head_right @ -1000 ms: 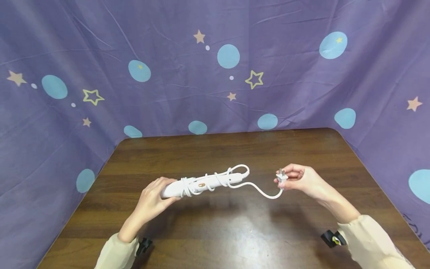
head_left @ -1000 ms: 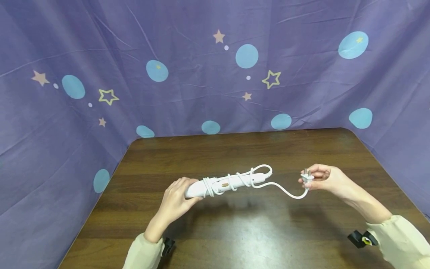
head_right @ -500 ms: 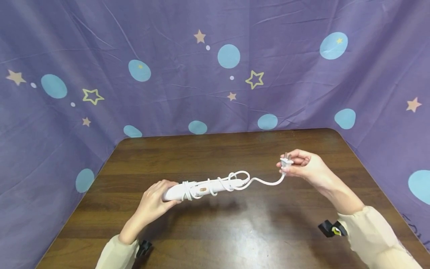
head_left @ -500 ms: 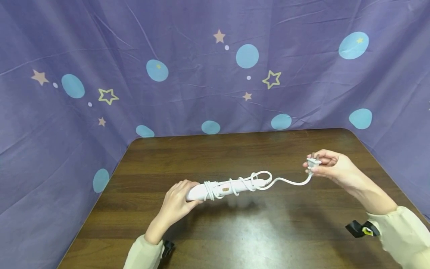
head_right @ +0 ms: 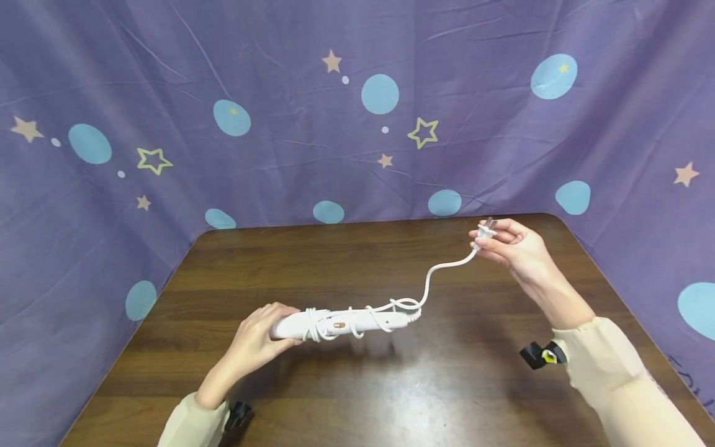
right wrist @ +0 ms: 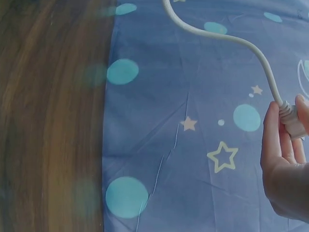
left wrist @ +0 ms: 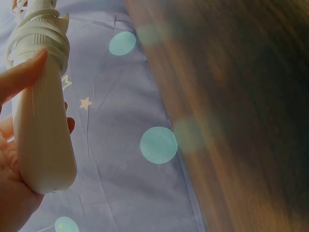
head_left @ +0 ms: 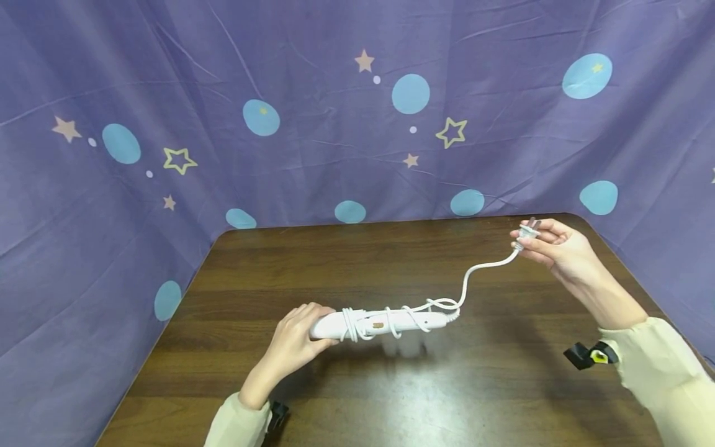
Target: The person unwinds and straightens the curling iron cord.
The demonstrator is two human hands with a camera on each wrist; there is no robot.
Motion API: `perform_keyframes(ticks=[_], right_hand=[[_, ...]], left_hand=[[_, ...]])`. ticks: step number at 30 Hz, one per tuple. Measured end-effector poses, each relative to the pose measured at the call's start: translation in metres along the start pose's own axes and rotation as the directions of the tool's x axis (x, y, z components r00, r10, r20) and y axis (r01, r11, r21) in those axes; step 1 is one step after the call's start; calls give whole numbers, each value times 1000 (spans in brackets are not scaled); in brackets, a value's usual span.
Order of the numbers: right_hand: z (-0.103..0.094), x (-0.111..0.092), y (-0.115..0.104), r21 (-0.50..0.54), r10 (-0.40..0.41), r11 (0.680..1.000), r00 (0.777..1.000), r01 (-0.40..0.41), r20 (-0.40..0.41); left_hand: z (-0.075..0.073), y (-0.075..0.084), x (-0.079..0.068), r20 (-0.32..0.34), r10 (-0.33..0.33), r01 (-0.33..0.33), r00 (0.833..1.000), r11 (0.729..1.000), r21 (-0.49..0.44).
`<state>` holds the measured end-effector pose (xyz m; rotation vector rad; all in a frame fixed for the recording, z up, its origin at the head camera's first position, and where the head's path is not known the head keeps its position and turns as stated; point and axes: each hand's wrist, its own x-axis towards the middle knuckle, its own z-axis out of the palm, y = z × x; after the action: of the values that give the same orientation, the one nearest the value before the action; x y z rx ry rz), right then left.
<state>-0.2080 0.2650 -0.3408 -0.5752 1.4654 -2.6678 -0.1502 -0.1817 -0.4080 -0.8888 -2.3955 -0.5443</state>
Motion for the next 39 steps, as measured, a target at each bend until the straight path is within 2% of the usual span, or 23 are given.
perform_keyframes(ticks=[4,8,10,11,12,13,16,17,18,19,20,22,24,26,29,30,33,36,39], right_hand=[[5,2,-4,-51,-5,999,998,2,-60],[-1,4,-3,-135,-14,991,996,2,-89],[-9,6,-1,-161,-16,987,997,3,-79],[-40,14,11,-124,-10,992,999,4,-49],[-58,18,17,-128,-15,992,1000,12,-16],[-66,20,20,-99,-3,995,1000,3,7],[-142,38,48,-101,3,995,997,5,76],[-159,41,55,-106,10,994,996,-1,84],[-158,40,55,-166,5,986,997,7,72],[-171,42,61,-183,10,983,998,1,58],[-193,45,70,-226,0,974,999,11,50],[-204,45,76,-246,0,969,999,12,52],[-202,41,74,-317,15,948,999,-4,33],[-180,34,63,-364,32,932,998,-11,52],[-123,17,36,-492,67,870,997,-39,39],[-103,11,28,-511,73,858,997,-44,36],[-58,-2,11,-591,88,803,996,-75,-6],[-41,-10,4,-624,103,776,994,-96,-24],[-43,-13,4,-636,123,766,992,-99,-6]], left_hand=[[-1,1,-1,21,-22,23,1000,999,-29],[-3,3,0,41,-42,44,998,998,-49],[-3,4,0,44,-44,47,998,998,-51],[-4,4,-1,45,-45,47,998,998,-51],[-4,4,-1,45,-44,46,998,998,-51],[-4,4,-1,43,-43,45,998,998,-52],[-6,4,-2,40,-41,44,998,997,-59],[-7,4,-2,40,-44,47,998,997,-64],[-7,3,-2,39,-46,48,998,996,-70],[-8,3,-3,36,-47,50,998,996,-75],[-9,2,-3,32,-50,52,998,995,-81],[-10,1,-2,21,-54,55,998,994,-92],[-12,0,-2,11,-61,62,998,993,-102],[-13,0,-2,1,-74,73,997,992,-106],[-15,-3,-3,-13,-93,92,996,990,-105],[-15,-3,-3,-19,-98,95,995,990,-104],[-15,-6,-4,-42,-104,99,994,991,-93],[-16,-8,-5,-66,-105,100,992,991,-84],[-16,-10,-6,-84,-114,108,990,991,-75]])
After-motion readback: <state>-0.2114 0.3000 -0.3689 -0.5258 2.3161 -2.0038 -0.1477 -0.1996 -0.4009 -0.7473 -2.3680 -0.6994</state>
